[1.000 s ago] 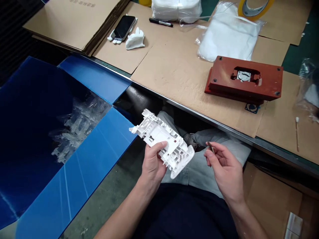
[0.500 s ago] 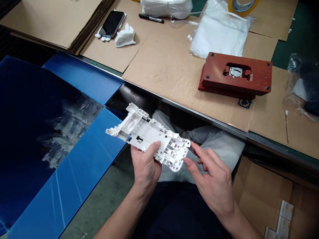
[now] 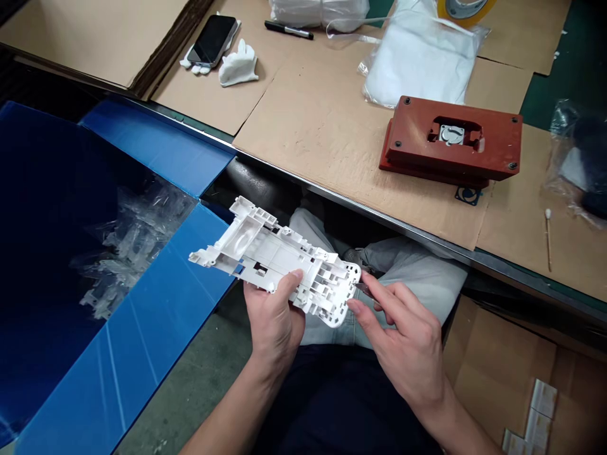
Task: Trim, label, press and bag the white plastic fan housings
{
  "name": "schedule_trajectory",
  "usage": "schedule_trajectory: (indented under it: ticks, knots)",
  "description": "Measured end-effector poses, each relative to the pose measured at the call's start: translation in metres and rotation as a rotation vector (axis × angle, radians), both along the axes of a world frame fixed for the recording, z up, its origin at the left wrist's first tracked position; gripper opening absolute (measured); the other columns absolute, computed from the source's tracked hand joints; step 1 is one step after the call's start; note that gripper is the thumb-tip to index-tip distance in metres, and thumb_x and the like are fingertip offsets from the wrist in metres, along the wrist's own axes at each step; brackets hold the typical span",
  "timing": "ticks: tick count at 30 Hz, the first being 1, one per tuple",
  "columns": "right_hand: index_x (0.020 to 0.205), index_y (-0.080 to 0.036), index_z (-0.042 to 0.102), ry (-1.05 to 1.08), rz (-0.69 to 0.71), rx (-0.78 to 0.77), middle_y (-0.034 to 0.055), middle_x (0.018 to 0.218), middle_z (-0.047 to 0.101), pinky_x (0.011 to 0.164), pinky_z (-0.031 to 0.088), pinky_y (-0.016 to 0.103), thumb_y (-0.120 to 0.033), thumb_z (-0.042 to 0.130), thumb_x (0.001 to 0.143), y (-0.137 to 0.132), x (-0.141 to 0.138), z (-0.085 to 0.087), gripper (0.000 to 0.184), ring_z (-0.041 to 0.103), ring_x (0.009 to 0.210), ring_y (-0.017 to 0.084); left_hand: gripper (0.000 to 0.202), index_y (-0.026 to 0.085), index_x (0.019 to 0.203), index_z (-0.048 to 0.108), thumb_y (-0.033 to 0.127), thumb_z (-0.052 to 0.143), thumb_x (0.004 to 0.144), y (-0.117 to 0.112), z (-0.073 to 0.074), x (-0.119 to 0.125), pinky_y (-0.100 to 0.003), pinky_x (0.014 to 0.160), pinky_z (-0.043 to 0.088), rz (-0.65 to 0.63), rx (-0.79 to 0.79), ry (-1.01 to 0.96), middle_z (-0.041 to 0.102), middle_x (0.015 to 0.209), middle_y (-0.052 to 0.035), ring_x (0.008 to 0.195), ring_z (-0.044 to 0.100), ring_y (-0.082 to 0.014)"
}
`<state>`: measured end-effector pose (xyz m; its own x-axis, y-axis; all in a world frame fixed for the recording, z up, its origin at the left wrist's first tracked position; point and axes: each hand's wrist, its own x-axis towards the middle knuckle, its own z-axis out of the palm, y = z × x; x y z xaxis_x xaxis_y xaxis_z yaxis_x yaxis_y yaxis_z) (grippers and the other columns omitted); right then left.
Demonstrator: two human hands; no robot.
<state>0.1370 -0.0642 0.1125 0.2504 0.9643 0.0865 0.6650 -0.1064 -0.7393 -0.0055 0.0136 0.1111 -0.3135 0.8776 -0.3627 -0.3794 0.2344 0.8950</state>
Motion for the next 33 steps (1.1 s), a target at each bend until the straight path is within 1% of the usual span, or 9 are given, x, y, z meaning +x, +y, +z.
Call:
schedule_trajectory:
  ticks: [4, 8, 12, 17, 20, 23, 26, 28, 33]
  knots:
    - [0.133, -0.017, 0.065, 0.033, -0.037, -0.027, 0.0035, 0.087, 0.061, 0.065, 0.048, 0.026, -0.04, 0.069, 0.091, 0.0003, 0.0013, -0.003, 0.047, 0.059, 0.072, 0.012, 0.065, 0.027, 0.134, 0.06, 0.01, 0.078, 0.074, -0.0008, -0.0025, -0.0004, -0.038, 0.096, 0.058, 0.012, -0.005, 0.0, 0.07, 0.128, -0.0089, 0.116, 0.067, -0.0296]
    - [0.131, -0.018, 0.067, 0.044, -0.042, -0.01, 0.0034, 0.086, 0.062, 0.064, 0.047, 0.026, -0.038, 0.07, 0.091, -0.0007, 0.0024, -0.0043, 0.044, 0.059, 0.07, 0.012, 0.064, 0.027, 0.134, 0.06, 0.01, 0.077, 0.074, -0.0017, -0.0027, 0.0003, -0.037, 0.094, 0.059, 0.018, -0.013, -0.006, 0.07, 0.127, -0.0084, 0.115, 0.068, -0.0295]
    - [0.129, -0.017, 0.068, 0.064, -0.035, 0.005, 0.0038, 0.085, 0.063, 0.062, 0.047, 0.025, -0.036, 0.069, 0.092, 0.0, 0.0027, -0.0035, 0.042, 0.057, 0.067, 0.012, 0.069, 0.029, 0.137, 0.057, 0.009, 0.077, 0.074, -0.0027, -0.0019, 0.0022, -0.038, 0.093, 0.06, 0.025, -0.013, -0.019, 0.07, 0.127, -0.0083, 0.114, 0.068, -0.0299]
    - [0.124, -0.013, 0.071, 0.047, -0.02, 0.057, 0.0023, 0.077, 0.058, 0.059, 0.044, 0.025, -0.029, 0.07, 0.092, 0.001, 0.0011, -0.0027, 0.036, 0.051, 0.062, 0.01, 0.072, 0.03, 0.14, 0.054, 0.01, 0.077, 0.075, -0.0025, -0.0011, 0.0038, -0.038, 0.093, 0.06, 0.033, -0.026, -0.014, 0.068, 0.131, -0.0077, 0.117, 0.067, -0.0304]
    - [0.12, -0.013, 0.073, 0.019, -0.013, 0.074, 0.002, 0.074, 0.057, 0.058, 0.043, 0.025, -0.029, 0.069, 0.092, 0.0006, 0.0005, -0.0036, 0.032, 0.05, 0.061, 0.01, 0.072, 0.03, 0.14, 0.054, 0.009, 0.077, 0.075, -0.0018, -0.0006, 0.0044, -0.037, 0.094, 0.059, 0.039, -0.031, -0.014, 0.068, 0.132, -0.0076, 0.118, 0.067, -0.03]
    - [0.123, -0.012, 0.071, 0.005, 0.01, 0.065, 0.0038, 0.077, 0.059, 0.06, 0.046, 0.026, -0.035, 0.068, 0.093, 0.0002, 0.0011, -0.0036, 0.038, 0.054, 0.064, 0.012, 0.073, 0.031, 0.14, 0.053, 0.009, 0.076, 0.075, -0.0008, -0.0001, 0.0048, -0.037, 0.093, 0.06, 0.044, -0.034, -0.02, 0.067, 0.134, -0.0071, 0.118, 0.067, -0.0297]
    - [0.128, -0.008, 0.068, -0.032, 0.051, 0.07, 0.0061, 0.079, 0.058, 0.062, 0.049, 0.029, -0.047, 0.068, 0.09, 0.0006, 0.0019, -0.0019, 0.055, 0.057, 0.068, 0.015, 0.073, 0.032, 0.14, 0.053, 0.008, 0.076, 0.076, -0.0001, 0.0002, 0.0051, -0.038, 0.093, 0.06, 0.049, -0.026, -0.022, 0.066, 0.134, -0.0067, 0.116, 0.067, -0.0294]
    - [0.129, -0.005, 0.067, -0.053, 0.066, 0.078, 0.0064, 0.079, 0.058, 0.062, 0.05, 0.029, -0.051, 0.07, 0.088, 0.0008, 0.0021, -0.001, 0.061, 0.057, 0.068, 0.015, 0.072, 0.032, 0.14, 0.053, 0.008, 0.076, 0.076, -0.0002, 0.0005, 0.0053, -0.038, 0.094, 0.06, 0.052, -0.021, -0.019, 0.066, 0.135, -0.0071, 0.116, 0.068, -0.0294]
    - [0.126, -0.007, 0.069, -0.063, 0.052, 0.093, 0.0046, 0.077, 0.057, 0.06, 0.049, 0.027, -0.046, 0.073, 0.086, -0.0003, 0.001, -0.0043, 0.056, 0.055, 0.064, 0.013, 0.07, 0.031, 0.139, 0.054, 0.008, 0.075, 0.077, -0.001, 0.001, 0.0052, -0.039, 0.095, 0.059, 0.061, -0.018, 0.001, 0.064, 0.137, -0.0077, 0.118, 0.066, -0.03]
